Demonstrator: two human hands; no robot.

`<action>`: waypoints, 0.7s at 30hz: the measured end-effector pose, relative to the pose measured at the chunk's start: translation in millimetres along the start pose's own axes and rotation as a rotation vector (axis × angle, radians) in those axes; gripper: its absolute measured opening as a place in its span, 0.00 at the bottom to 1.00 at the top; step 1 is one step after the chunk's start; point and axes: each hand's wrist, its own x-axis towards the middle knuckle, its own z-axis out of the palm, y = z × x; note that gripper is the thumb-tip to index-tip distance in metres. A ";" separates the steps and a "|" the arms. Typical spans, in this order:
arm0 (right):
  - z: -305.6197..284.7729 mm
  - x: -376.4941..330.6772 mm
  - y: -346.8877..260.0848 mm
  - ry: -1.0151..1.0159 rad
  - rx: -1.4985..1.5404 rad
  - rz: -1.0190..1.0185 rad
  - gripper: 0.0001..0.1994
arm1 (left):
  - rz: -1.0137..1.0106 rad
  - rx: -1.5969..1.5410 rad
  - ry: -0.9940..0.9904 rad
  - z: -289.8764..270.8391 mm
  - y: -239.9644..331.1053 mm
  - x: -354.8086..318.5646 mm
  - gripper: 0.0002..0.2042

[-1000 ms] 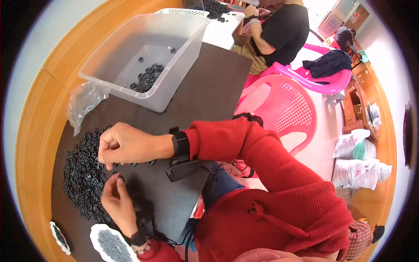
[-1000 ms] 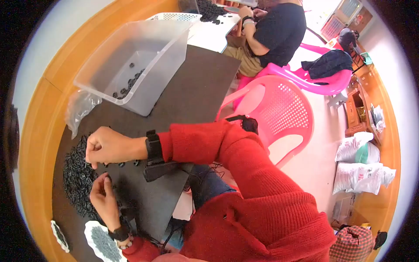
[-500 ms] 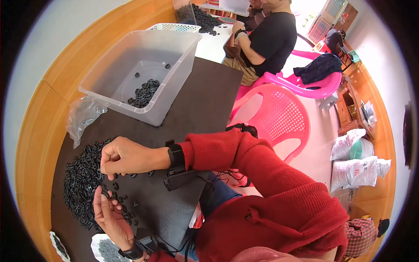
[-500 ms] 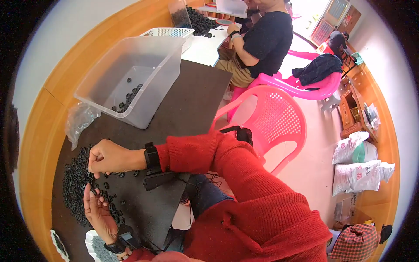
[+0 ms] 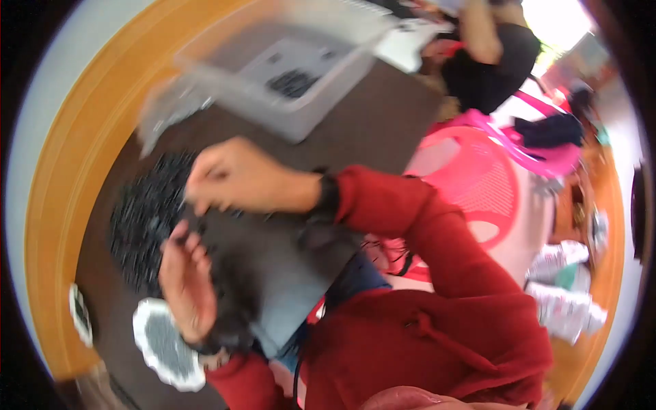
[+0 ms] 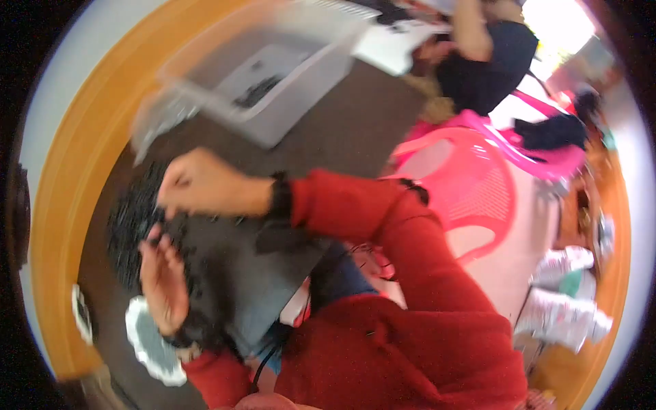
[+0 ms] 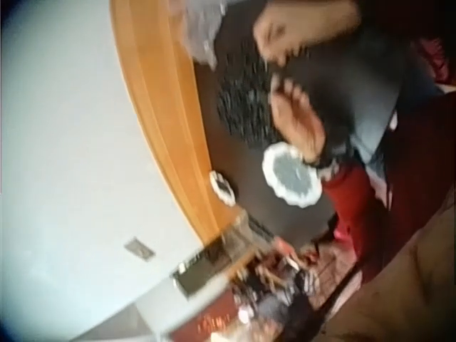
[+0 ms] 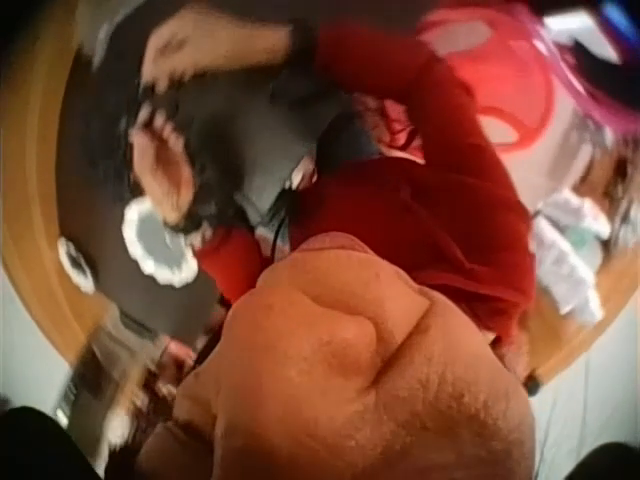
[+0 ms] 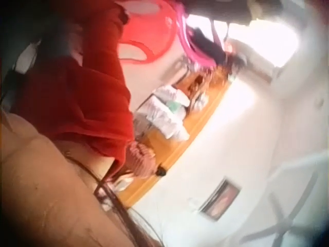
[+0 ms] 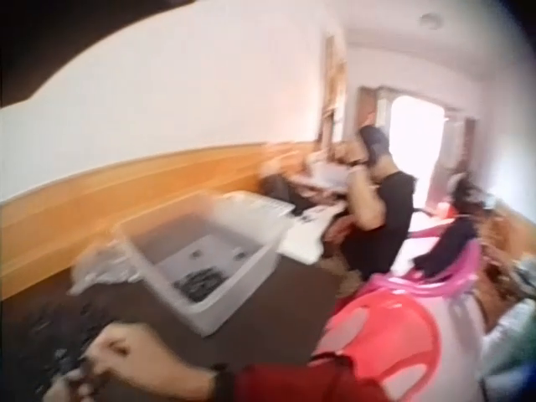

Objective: Inspecting and sorting small black components at a workstation.

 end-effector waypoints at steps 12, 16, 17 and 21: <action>70.7 8.8 3.2 -0.024 -0.062 0.081 0.10 | -0.091 -0.231 -0.130 -40.4 23.4 -9.4 0.22; 73.5 7.6 0.3 -0.012 -0.068 0.069 0.10 | -0.088 -0.187 -0.079 -35.2 25.9 -8.7 0.20; 72.1 7.6 1.6 -0.010 -0.070 0.070 0.10 | -0.091 -0.174 -0.058 -34.4 25.5 -7.7 0.20; 70.7 8.8 3.0 -0.023 -0.089 0.069 0.11 | -0.071 -0.190 -0.071 -42.3 21.6 -8.0 0.18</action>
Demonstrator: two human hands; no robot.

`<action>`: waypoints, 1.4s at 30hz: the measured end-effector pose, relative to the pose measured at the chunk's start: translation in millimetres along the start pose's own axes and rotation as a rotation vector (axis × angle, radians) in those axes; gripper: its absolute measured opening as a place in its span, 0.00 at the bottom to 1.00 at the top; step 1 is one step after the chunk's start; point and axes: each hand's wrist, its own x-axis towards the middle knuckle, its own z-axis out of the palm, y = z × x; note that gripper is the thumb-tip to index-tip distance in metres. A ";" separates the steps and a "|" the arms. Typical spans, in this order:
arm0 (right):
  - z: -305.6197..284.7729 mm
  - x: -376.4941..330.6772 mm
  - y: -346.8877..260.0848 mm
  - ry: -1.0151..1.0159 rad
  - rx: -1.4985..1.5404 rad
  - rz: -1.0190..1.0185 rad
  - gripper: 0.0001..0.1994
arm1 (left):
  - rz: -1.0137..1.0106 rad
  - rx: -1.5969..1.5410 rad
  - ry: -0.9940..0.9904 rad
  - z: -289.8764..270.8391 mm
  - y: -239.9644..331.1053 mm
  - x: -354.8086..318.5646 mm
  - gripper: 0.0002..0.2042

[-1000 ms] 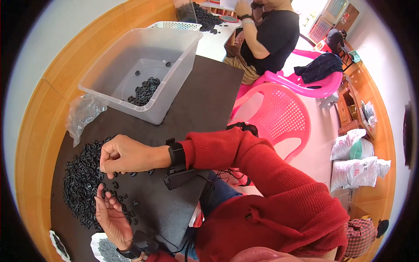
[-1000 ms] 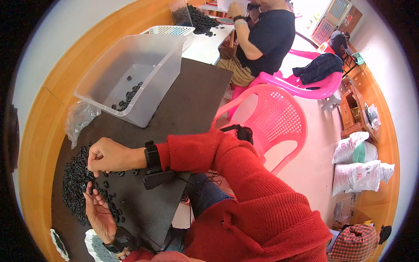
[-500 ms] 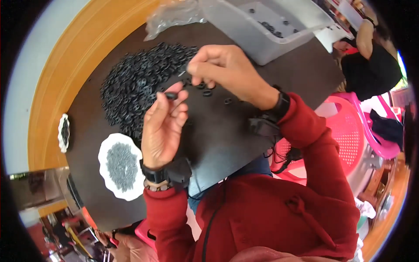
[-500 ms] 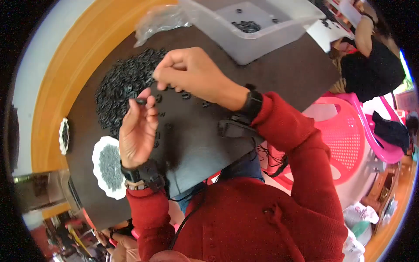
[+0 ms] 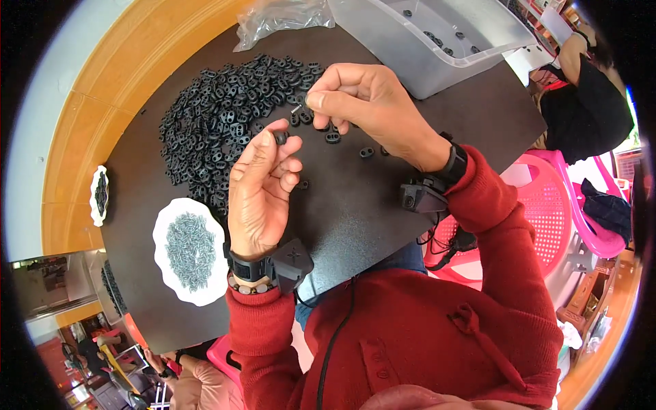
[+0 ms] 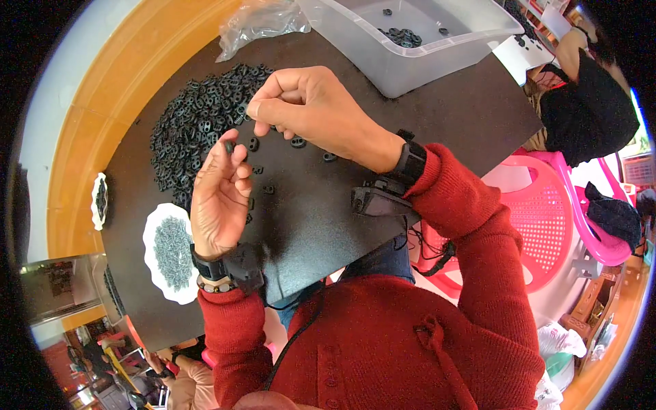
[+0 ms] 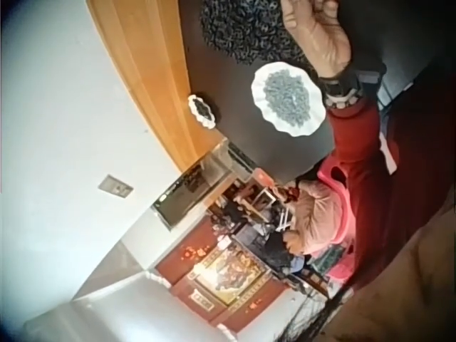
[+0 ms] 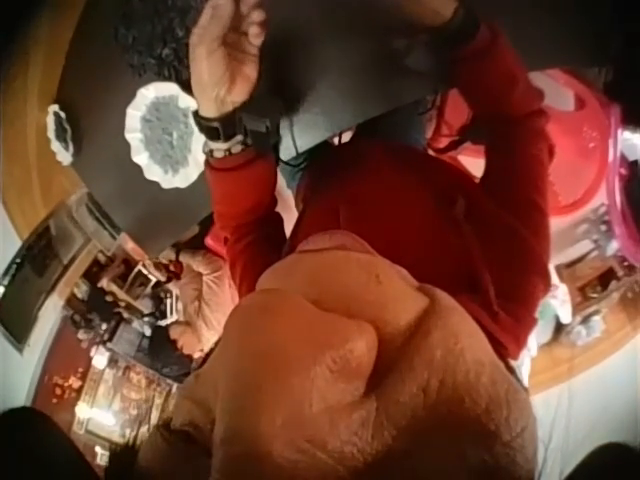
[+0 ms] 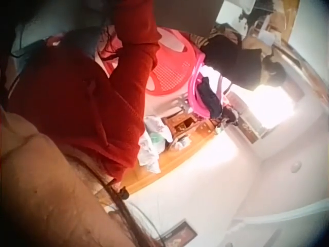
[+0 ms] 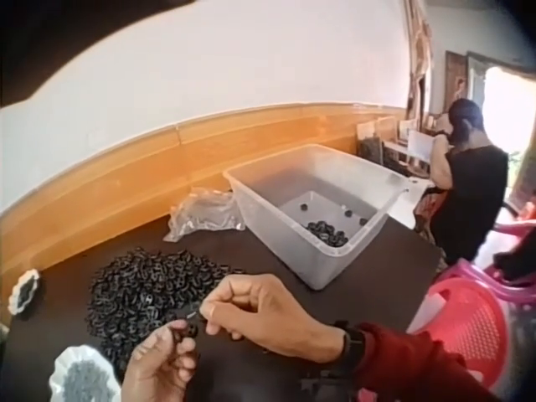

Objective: Inspecting and sorting small black components at a workstation.

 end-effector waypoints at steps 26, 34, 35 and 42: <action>1.6 -4.7 -4.5 -0.019 -0.003 0.027 0.10 | 0.136 0.149 0.134 6.6 -7.0 -3.3 0.15; 2.7 -5.2 -2.4 -0.015 0.004 0.024 0.10 | 0.116 0.087 0.113 8.7 -3.1 -4.7 0.14; 3.4 -5.3 -2.6 -0.016 0.004 0.023 0.10 | 0.109 0.061 0.111 6.7 -3.2 -5.0 0.14; 5.3 -6.9 -2.0 -0.030 0.009 0.014 0.10 | 0.036 -0.045 0.080 7.0 -4.1 -2.4 0.15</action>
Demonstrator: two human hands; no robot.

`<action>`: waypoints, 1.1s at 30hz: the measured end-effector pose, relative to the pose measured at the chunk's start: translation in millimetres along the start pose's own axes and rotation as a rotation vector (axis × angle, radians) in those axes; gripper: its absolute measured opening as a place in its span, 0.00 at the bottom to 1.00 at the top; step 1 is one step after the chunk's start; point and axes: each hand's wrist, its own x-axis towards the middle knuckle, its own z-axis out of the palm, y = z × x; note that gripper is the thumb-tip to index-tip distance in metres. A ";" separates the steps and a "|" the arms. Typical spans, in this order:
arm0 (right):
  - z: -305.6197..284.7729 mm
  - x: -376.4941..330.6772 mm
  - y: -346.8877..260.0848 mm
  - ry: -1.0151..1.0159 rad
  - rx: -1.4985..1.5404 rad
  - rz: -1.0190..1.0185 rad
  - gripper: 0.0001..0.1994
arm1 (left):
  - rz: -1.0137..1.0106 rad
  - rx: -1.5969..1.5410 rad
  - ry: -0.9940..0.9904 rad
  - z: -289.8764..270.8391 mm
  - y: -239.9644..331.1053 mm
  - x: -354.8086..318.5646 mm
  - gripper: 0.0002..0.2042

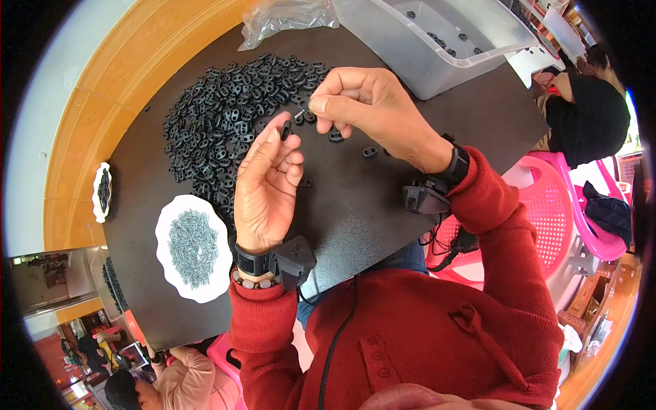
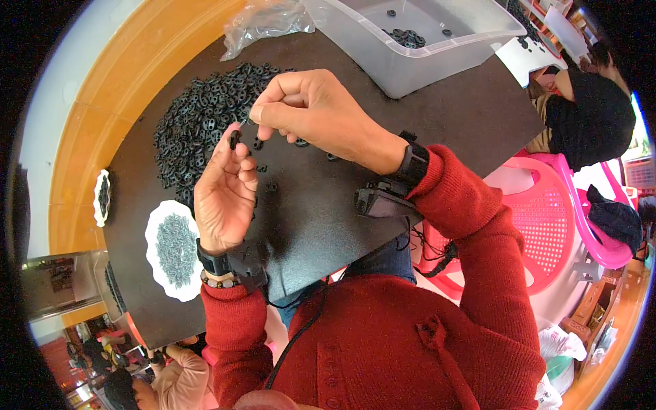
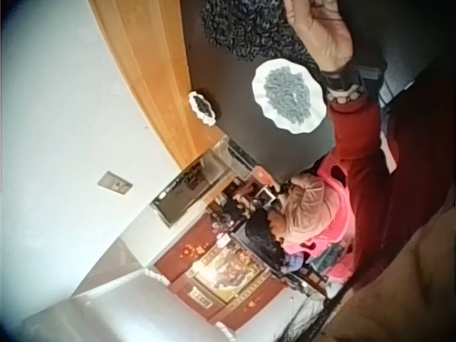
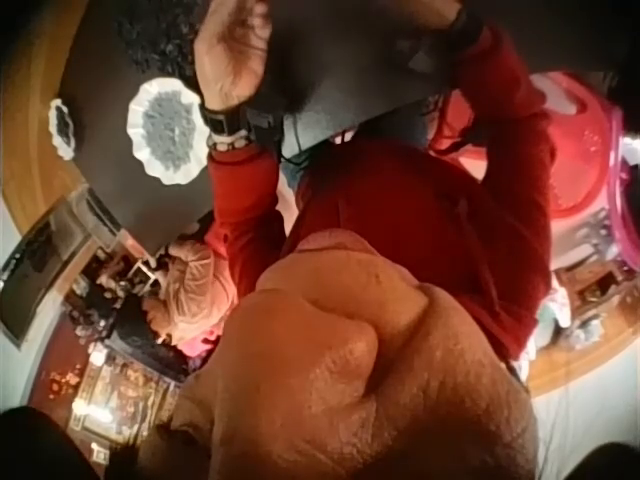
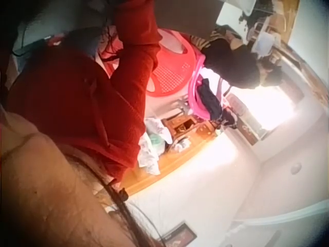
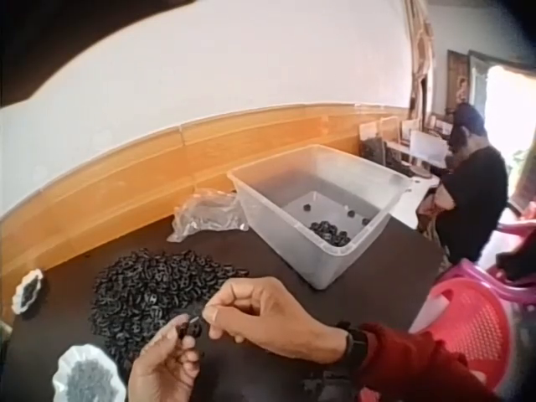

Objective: Inspecting and sorting small black components at a workstation.

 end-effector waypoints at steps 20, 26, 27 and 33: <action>1.2 -1.9 -3.0 -0.078 -0.044 0.062 0.11 | 0.328 0.546 0.065 1.4 -15.1 -0.9 0.19; 4.1 -3.1 -4.4 -0.044 0.032 0.057 0.11 | 0.292 0.570 0.096 2.8 -15.7 0.7 0.17; 5.2 -2.7 -3.4 -0.077 0.054 0.060 0.11 | 0.292 0.570 0.096 2.9 -16.4 1.0 0.17; 4.2 -2.3 1.9 -0.139 0.124 0.086 0.11 | 0.231 0.451 0.064 3.1 -21.5 1.6 0.14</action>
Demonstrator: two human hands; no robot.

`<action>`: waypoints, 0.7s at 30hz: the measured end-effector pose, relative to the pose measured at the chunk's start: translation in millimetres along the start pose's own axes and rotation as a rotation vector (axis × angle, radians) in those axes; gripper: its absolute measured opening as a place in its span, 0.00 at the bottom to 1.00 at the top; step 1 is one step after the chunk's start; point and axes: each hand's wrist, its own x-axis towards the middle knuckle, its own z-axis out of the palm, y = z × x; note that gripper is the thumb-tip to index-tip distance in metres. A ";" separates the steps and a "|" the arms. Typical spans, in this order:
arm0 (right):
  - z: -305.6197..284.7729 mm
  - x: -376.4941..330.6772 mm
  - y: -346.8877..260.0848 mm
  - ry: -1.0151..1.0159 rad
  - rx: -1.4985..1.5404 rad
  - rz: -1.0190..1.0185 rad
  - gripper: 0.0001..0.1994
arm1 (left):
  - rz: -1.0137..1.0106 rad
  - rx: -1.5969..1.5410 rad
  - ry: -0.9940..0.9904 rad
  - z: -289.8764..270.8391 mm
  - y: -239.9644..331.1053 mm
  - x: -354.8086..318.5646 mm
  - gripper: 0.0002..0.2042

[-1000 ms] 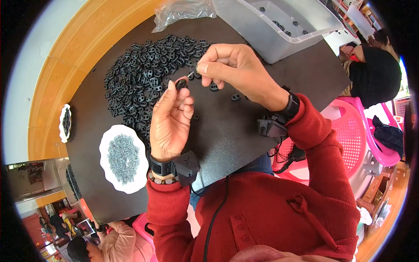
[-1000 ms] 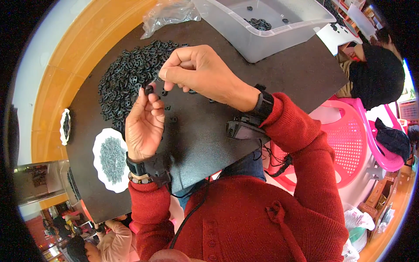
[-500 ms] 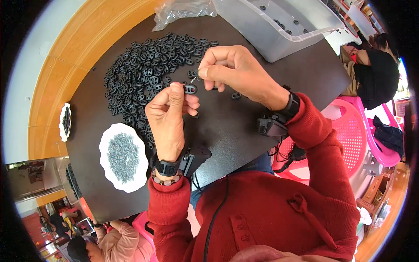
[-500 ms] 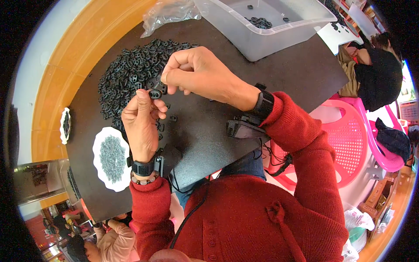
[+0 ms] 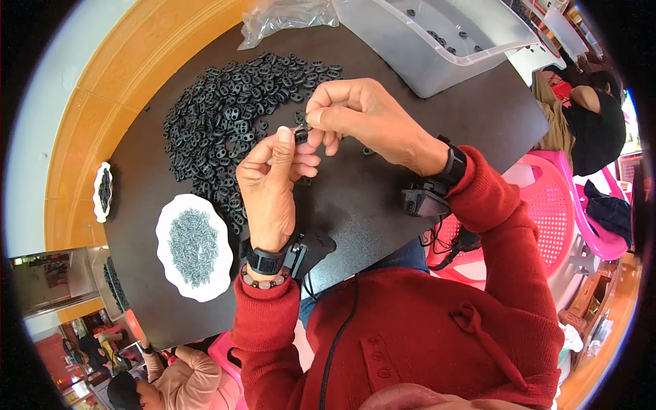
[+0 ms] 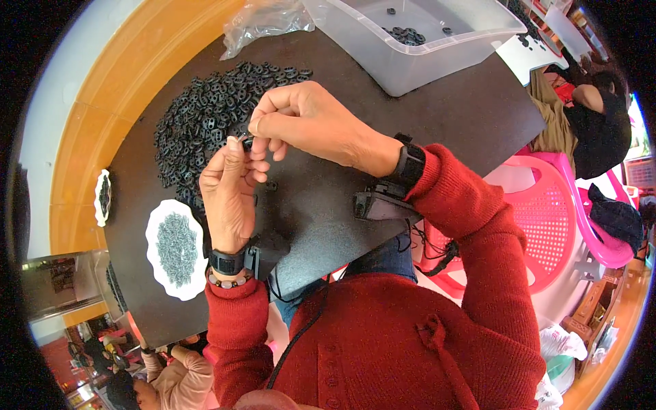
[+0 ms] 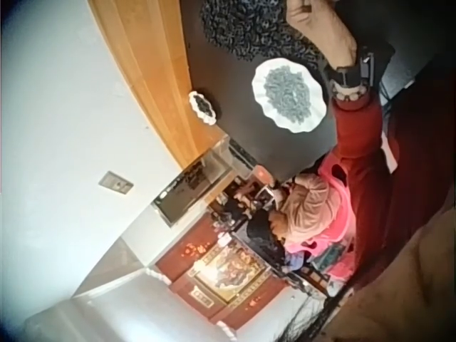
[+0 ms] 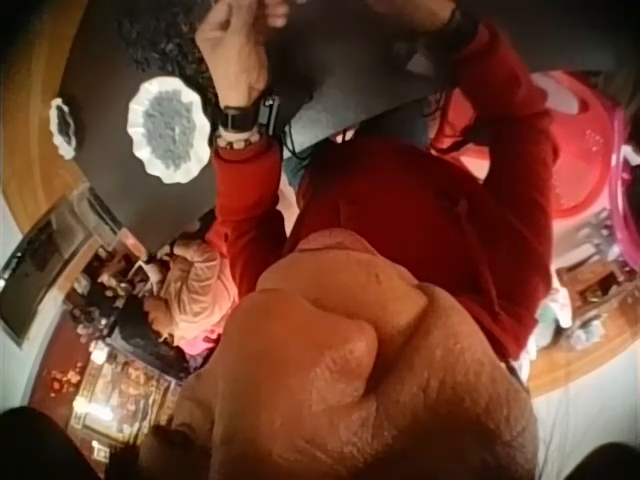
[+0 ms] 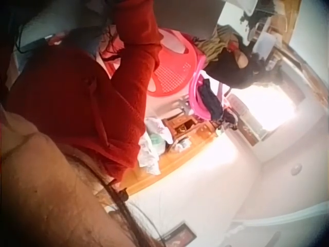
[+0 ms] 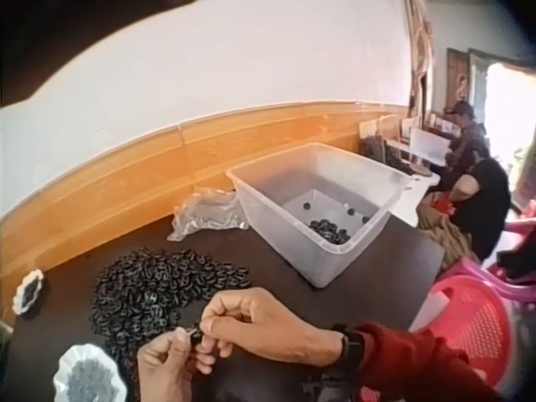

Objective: Inspecting and sorting small black components at a workstation.

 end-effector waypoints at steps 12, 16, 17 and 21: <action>5.9 1.5 8.7 -0.052 0.067 0.005 0.09 | -0.108 -0.224 -0.062 -6.8 -10.0 1.6 0.10; 2.4 6.9 16.1 -0.094 0.114 0.028 0.10 | -0.173 -0.317 -0.190 -5.5 -9.7 4.6 0.09; 1.9 6.0 16.6 -0.094 0.114 0.028 0.10 | -0.196 -0.338 -0.237 -3.9 -9.1 4.0 0.10; 1.6 1.4 12.7 -0.129 0.104 0.022 0.11 | -0.242 -0.312 -0.138 6.4 -2.3 -2.6 0.09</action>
